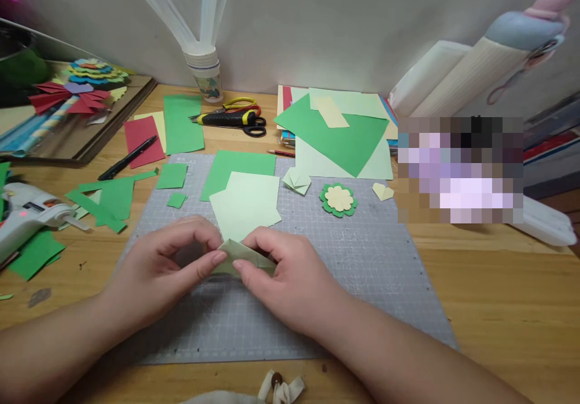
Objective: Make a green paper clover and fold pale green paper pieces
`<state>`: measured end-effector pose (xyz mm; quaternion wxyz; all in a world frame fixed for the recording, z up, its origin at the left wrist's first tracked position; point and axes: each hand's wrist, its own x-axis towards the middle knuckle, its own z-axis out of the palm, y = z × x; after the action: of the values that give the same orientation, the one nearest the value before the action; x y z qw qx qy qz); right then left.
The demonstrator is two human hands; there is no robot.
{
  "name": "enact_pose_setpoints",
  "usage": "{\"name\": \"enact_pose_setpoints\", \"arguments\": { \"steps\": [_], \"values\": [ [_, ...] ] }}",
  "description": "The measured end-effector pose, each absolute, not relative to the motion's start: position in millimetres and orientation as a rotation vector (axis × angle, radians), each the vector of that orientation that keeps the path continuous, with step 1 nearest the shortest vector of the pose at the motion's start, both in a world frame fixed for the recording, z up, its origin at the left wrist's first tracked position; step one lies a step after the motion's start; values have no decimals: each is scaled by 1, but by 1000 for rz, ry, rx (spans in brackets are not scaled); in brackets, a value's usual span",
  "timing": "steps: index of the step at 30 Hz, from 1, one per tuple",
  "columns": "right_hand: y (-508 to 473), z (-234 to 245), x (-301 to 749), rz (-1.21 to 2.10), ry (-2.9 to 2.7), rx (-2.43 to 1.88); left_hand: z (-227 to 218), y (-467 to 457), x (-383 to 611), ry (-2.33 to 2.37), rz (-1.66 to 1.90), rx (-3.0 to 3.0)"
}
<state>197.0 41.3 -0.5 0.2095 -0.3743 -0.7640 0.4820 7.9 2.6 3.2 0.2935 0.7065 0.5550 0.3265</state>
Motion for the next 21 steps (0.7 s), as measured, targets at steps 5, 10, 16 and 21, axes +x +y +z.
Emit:
{"name": "enact_pose_setpoints", "arguments": {
  "steps": [5, 10, 16, 21],
  "values": [
    [45, -2, 201, 660, -2397, -817, 7, -4, 5, 1455, 926, 2437],
    [42, 1, 200, 352, -2626, -975, 2, -8, 8, 1463, 543, 2709],
    [39, 1, 199, 448, -2813, -986, -3, -7, 11, 1480, 334, 2549],
    [37, 0, 200, 550, -2820, -917, 2, -11, 12, 1510, 324, 2395]
  ]
}}
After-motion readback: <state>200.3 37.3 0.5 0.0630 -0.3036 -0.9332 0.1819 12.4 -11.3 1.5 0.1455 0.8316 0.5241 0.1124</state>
